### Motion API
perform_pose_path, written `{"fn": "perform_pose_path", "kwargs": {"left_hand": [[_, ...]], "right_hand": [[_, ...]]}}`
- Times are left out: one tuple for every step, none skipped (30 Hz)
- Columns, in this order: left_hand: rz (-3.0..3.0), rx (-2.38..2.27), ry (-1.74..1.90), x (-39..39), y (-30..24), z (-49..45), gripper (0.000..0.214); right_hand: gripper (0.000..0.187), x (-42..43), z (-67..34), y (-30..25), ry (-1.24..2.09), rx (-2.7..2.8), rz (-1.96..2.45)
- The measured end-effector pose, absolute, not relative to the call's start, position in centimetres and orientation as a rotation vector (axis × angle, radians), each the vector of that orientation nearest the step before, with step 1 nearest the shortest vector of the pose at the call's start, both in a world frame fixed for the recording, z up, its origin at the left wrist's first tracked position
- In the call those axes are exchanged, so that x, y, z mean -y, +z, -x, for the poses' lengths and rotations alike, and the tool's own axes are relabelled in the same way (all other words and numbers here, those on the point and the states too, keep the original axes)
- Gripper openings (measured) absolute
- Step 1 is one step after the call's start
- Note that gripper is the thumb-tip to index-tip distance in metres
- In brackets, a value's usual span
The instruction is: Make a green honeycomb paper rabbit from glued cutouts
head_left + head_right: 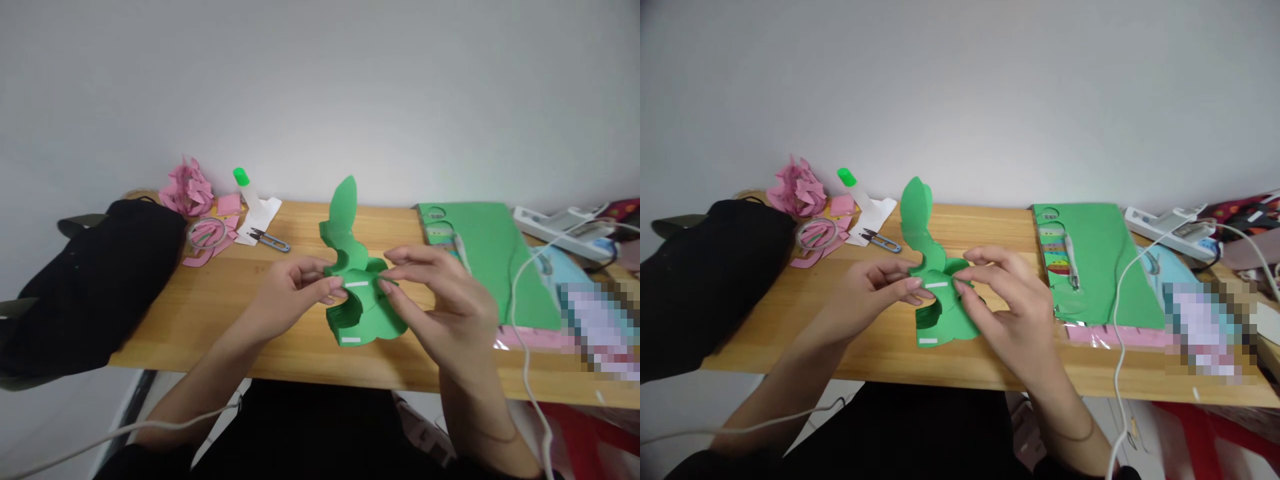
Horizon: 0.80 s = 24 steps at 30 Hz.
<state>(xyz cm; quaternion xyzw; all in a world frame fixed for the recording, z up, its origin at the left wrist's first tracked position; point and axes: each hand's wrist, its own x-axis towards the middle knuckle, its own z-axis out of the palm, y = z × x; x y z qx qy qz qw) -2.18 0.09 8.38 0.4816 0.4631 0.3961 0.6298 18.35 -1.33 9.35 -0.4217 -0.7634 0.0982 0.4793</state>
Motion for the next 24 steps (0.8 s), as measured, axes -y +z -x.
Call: {"fn": "perform_pose_path", "kwargs": {"left_hand": [[-1.11, -1.061, 0.924, 0.0, 8.5, 2.2, 0.022], [-1.117, -1.058, 0.94, 0.0, 8.5, 2.1, 0.023], [-1.125, -1.055, 0.953, 0.1, 8.6, 2.1, 0.024], [-1.132, -1.05, 0.961, 0.2, 8.7, 2.1, 0.026], [-1.136, -1.046, 0.969, 0.2, 8.7, 2.1, 0.027], [-1.136, -1.04, 0.979, 0.3, 8.8, 2.1, 0.029], [-1.133, -1.034, 0.99, 0.3, 8.8, 2.1, 0.031], [-1.129, -1.029, 0.999, 0.4, 8.8, 2.1, 0.032], [-1.126, -1.026, 1.004, 0.5, 8.9, 2.1, 0.033], [-1.124, -1.023, 1.008, 0.6, 8.9, 2.1, 0.033], [-1.123, -1.024, 1.009, 0.7, 8.9, 2.1, 0.033], [-1.122, -1.026, 1.011, 0.7, 9.0, 2.1, 0.033], [-1.118, -1.032, 1.013, 0.8, 9.0, 2.0, 0.033], [-1.113, -1.038, 1.015, 0.8, 9.0, 2.0, 0.033], [-1.108, -1.043, 1.015, 0.8, 9.1, 2.0, 0.032], [-1.103, -1.05, 1.01, 0.7, 9.1, 1.9, 0.031], [-1.099, -1.057, 1.001, 0.7, 9.0, 1.9, 0.029], [-1.094, -1.065, 0.994, 0.7, 9.0, 1.8, 0.028], [-1.088, -1.072, 0.995, 0.6, 8.9, 1.7, 0.027], [-1.083, -1.077, 1.005, 0.6, 8.9, 1.6, 0.025], [-1.079, -1.081, 1.024, 0.7, 8.8, 1.4, 0.024], [-1.081, -1.082, 1.044, 0.7, 8.7, 1.3, 0.023], [-1.09, -1.084, 1.064, 0.8, 8.6, 1.2, 0.022], [-1.106, -1.092, 1.079, 0.9, 8.6, 1.1, 0.021]], "right_hand": [[0.016, 1.5, -18.4, 9.5, 0.204, 1.879, 1.013], [0.017, 1.7, -18.4, 9.6, 0.172, 1.896, 0.995], [0.018, 1.9, -18.4, 9.7, 0.145, 1.916, 0.978], [0.019, 2.0, -18.5, 9.8, 0.122, 1.939, 0.959], [0.019, 2.2, -18.5, 9.9, 0.102, 1.959, 0.938], [0.02, 2.3, -18.5, 9.9, 0.087, 1.978, 0.917], [0.021, 2.5, -18.5, 10.0, 0.077, 1.995, 0.896], [0.021, 2.6, -18.5, 10.1, 0.072, 2.008, 0.878], [0.022, 2.6, -18.4, 10.2, 0.069, 2.02, 0.862], [0.022, 2.7, -18.4, 10.3, 0.066, 2.031, 0.851], [0.022, 2.7, -18.4, 10.4, 0.06, 2.041, 0.843], [0.022, 2.8, -18.3, 10.4, 0.053, 2.05, 0.846], [0.022, 2.8, -18.3, 10.4, 0.042, 2.048, 0.866], [0.024, 2.8, -18.2, 10.4, 0.018, 2.031, 0.906], [0.027, 2.8, -18.0, 10.3, -0.03, 1.995, 0.96], [0.03, 2.8, -17.9, 10.2, -0.102, 1.943, 1.024], [0.032, 2.8, -17.7, 10.2, -0.186, 1.884, 1.089], [0.032, 2.9, -17.4, 10.1, -0.259, 1.838, 1.139], [0.029, 2.9, -17.1, 10.1, -0.302, 1.82, 1.163], [0.023, 3.0, -16.9, 10.0, -0.301, 1.833, 1.171], [0.016, 3.1, -16.5, 10.0, -0.26, 1.865, 1.167], [0.01, 3.2, -16.2, 10.1, -0.195, 1.909, 1.16], [0.005, 3.2, -15.9, 10.1, -0.128, 1.947, 1.153], [0.003, 3.2, -15.7, 10.1, -0.072, 1.97, 1.153]]}}
